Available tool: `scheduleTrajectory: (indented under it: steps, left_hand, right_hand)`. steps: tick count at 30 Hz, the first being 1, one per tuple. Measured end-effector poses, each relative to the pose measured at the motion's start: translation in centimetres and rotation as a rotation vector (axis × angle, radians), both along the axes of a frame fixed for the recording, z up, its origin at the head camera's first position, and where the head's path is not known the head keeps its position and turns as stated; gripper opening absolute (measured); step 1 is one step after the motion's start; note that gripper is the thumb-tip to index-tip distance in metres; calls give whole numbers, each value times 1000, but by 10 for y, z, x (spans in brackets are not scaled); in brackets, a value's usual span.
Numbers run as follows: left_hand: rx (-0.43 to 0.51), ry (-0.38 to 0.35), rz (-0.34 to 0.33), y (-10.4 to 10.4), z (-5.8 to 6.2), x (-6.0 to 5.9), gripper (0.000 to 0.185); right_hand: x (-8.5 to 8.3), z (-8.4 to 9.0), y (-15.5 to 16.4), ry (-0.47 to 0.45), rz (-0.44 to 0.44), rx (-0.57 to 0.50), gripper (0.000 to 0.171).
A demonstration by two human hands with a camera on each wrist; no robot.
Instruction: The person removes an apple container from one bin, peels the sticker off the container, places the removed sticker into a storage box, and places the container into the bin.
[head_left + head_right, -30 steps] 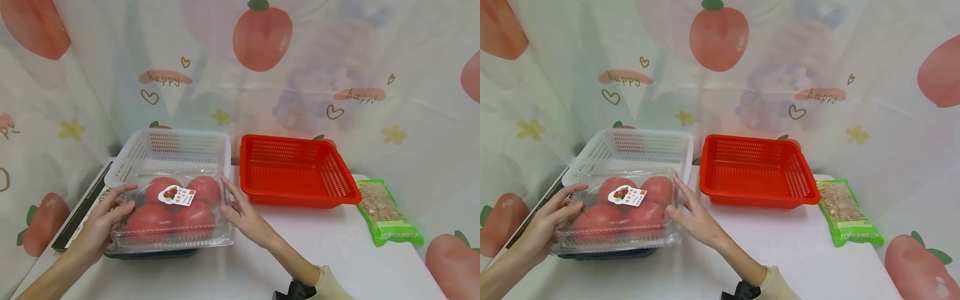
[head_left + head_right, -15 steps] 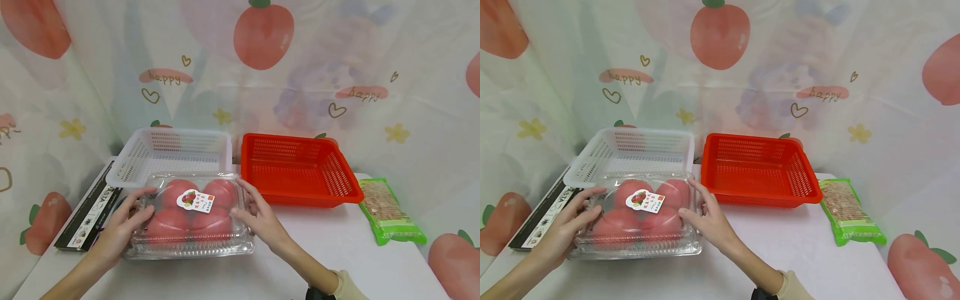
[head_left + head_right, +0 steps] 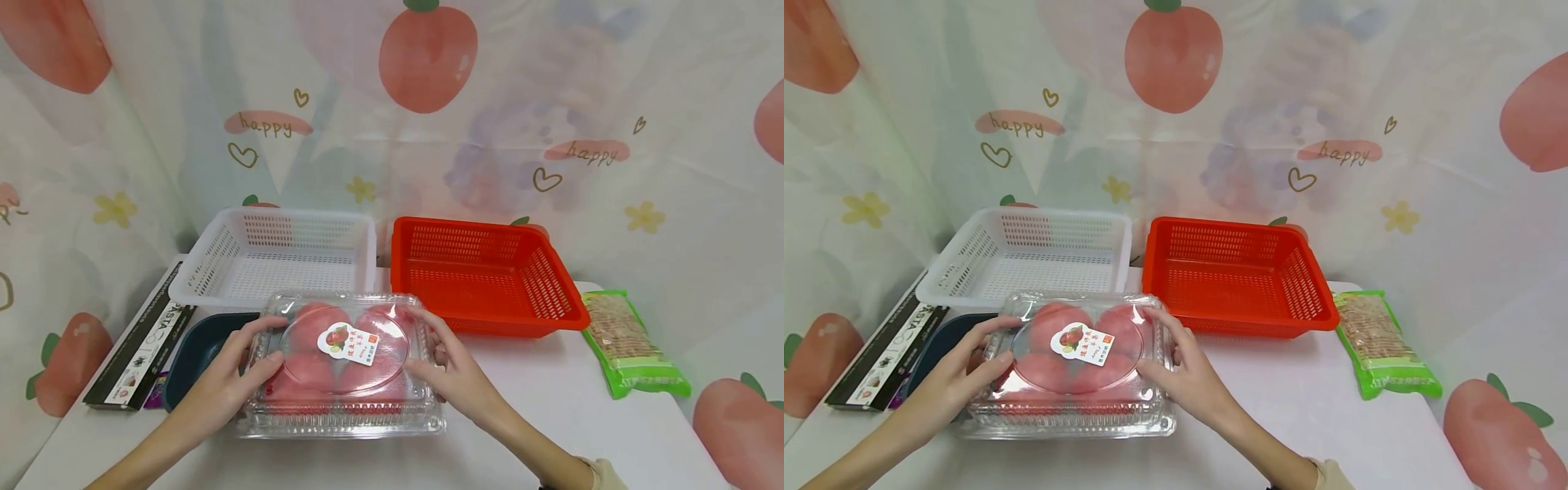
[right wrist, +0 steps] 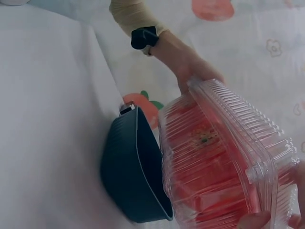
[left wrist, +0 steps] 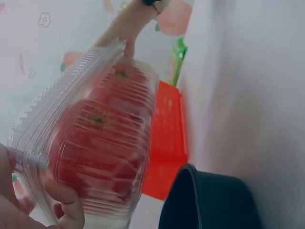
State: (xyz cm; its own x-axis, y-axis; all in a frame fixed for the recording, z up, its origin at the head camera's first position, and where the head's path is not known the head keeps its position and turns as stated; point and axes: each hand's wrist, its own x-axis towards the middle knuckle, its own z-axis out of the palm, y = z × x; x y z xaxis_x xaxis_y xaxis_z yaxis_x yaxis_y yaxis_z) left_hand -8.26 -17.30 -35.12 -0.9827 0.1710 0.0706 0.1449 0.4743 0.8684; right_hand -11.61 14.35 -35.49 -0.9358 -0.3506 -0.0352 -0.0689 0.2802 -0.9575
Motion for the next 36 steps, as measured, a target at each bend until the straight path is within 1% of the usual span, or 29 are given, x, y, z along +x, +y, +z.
scheduleTrajectory:
  steps: [7, 9, 13, 17, 20, 22, 26, 30, 34, 36]
  left_hand:
    - [-13, -8, -14, 16, -2, -2, 48]
    - [-11, -23, -21, 21, -3, -3, 49]
    - [-10, -70, -57, 32, -5, -5, 50]
    - [-26, -123, -89, 43, -8, -5, 52]
    - [-33, -163, -96, 53, -9, -5, 53]
    - [-47, -174, -94, 61, -11, -4, 54]
    - [-81, -168, -110, 81, -10, -1, 54]
    - [-60, -158, -144, 98, -12, 0, 54]
    - [-73, -153, -177, 112, -18, 0, 53]
    - [-65, -153, -204, 119, -23, 1, 54]
  right_hand:
    - [-1, -1, 18, 21, -39, 51, 62]
    - [-1, -2, 23, 27, -44, 69, 62]
    - [2, -3, 35, 29, -52, 85, 62]
    - [8, -6, 48, 67, -52, 117, 61]
    - [13, -8, 58, 106, -62, 158, 61]
    - [17, -9, 65, 105, -72, 179, 62]
    - [25, -9, 83, 92, -110, 213, 63]
    - [31, -9, 101, 111, -146, 267, 63]
    - [34, -13, 117, 120, -173, 329, 63]
    - [35, -16, 125, 125, -176, 352, 63]
